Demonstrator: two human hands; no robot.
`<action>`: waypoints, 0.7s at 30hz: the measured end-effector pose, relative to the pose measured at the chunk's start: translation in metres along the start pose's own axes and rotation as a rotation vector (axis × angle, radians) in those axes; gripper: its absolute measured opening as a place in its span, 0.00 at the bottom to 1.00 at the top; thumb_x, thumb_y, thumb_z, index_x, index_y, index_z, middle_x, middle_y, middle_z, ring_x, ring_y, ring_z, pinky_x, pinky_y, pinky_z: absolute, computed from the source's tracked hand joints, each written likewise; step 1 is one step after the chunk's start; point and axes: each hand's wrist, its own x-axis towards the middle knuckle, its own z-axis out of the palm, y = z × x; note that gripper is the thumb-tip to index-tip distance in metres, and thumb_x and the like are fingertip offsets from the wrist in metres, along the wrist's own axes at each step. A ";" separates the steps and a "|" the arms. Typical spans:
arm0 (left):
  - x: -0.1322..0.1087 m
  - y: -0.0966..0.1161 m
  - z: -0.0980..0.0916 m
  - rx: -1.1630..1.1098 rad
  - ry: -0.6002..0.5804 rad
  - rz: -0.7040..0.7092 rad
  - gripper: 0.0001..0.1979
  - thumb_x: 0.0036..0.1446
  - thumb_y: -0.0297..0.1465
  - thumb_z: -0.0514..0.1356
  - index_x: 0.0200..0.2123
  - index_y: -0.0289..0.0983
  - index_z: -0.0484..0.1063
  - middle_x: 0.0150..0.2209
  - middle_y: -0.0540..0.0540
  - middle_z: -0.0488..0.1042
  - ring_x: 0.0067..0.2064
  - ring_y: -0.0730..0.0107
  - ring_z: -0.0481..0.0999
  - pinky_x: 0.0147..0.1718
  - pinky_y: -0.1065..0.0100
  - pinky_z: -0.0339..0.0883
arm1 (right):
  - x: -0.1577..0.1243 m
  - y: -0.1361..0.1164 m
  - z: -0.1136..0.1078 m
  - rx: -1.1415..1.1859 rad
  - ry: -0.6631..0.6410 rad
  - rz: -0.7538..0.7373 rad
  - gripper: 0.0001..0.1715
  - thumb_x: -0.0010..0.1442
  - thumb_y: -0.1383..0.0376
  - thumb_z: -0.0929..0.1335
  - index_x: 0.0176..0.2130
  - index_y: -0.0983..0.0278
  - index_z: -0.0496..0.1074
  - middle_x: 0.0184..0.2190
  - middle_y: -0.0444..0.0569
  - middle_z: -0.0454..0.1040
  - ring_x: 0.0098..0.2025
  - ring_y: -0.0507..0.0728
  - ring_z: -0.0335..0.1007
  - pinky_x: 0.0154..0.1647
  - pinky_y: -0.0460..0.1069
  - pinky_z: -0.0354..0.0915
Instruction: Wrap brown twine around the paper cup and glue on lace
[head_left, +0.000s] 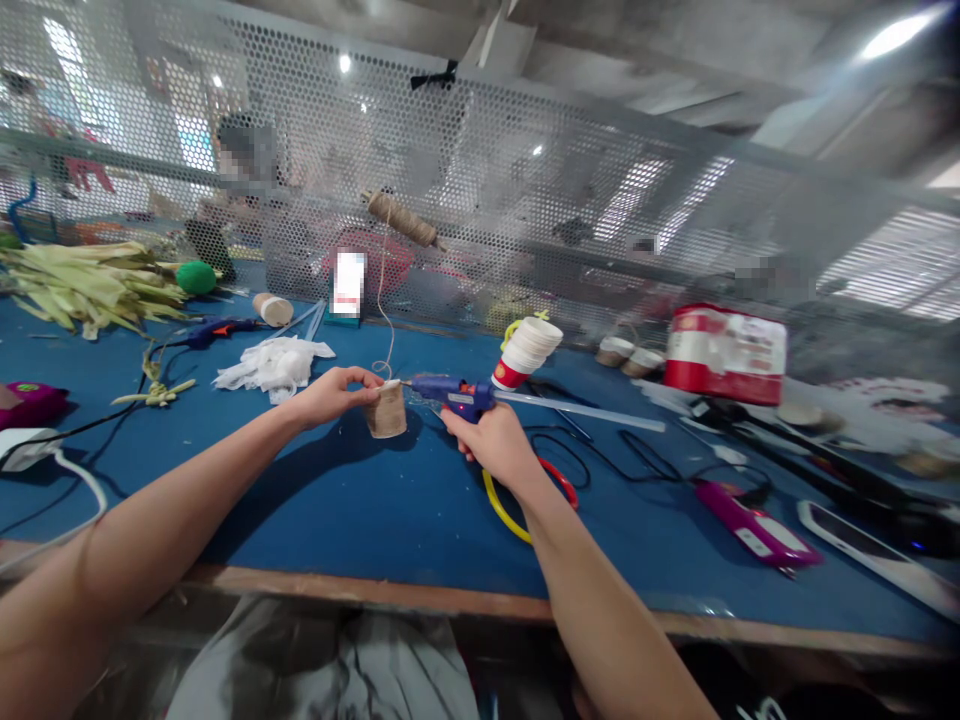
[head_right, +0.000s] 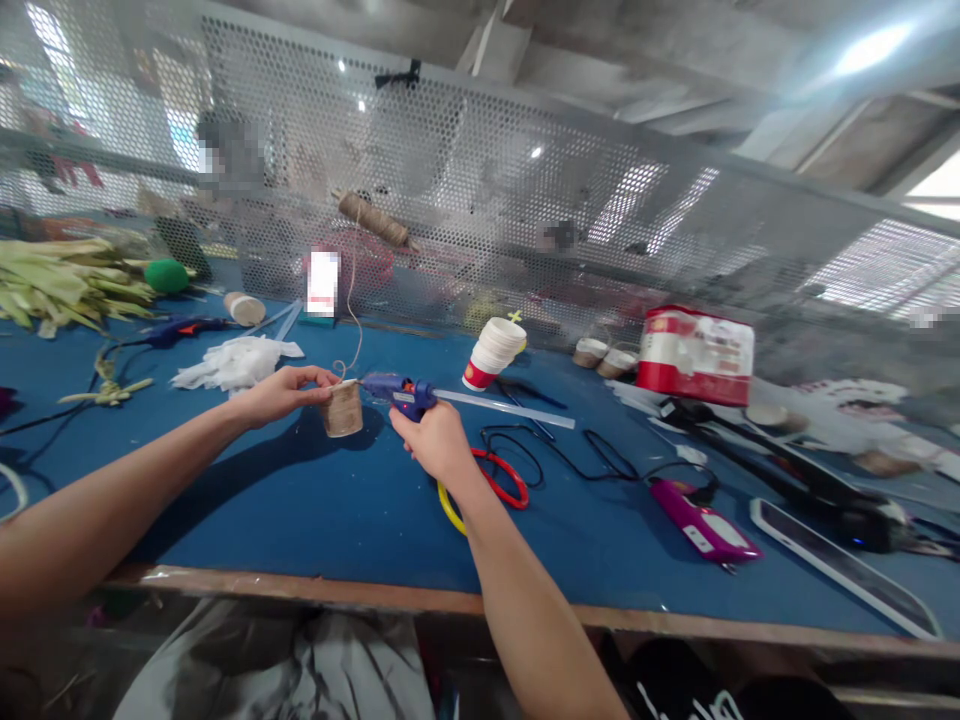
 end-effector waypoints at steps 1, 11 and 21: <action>0.000 0.000 0.000 -0.001 0.000 -0.006 0.12 0.47 0.39 0.56 0.26 0.34 0.66 0.43 0.40 0.70 0.47 0.64 0.67 0.48 0.65 0.56 | 0.000 0.000 0.000 0.003 -0.003 0.000 0.12 0.48 0.62 0.64 0.18 0.66 0.63 0.09 0.42 0.62 0.11 0.48 0.57 0.13 0.43 0.58; -0.001 0.003 0.001 -0.039 0.009 -0.034 0.11 0.46 0.37 0.56 0.25 0.34 0.65 0.44 0.40 0.70 0.48 0.63 0.66 0.48 0.64 0.56 | -0.004 -0.004 0.003 0.028 -0.004 -0.017 0.11 0.47 0.62 0.65 0.18 0.65 0.63 0.08 0.41 0.61 0.10 0.47 0.56 0.12 0.43 0.57; -0.001 0.002 0.000 -0.043 0.008 -0.028 0.11 0.46 0.37 0.56 0.26 0.34 0.65 0.44 0.39 0.69 0.47 0.63 0.66 0.48 0.63 0.56 | -0.004 -0.003 0.004 0.020 -0.010 -0.033 0.11 0.47 0.63 0.65 0.18 0.66 0.64 0.08 0.41 0.61 0.10 0.48 0.56 0.12 0.43 0.57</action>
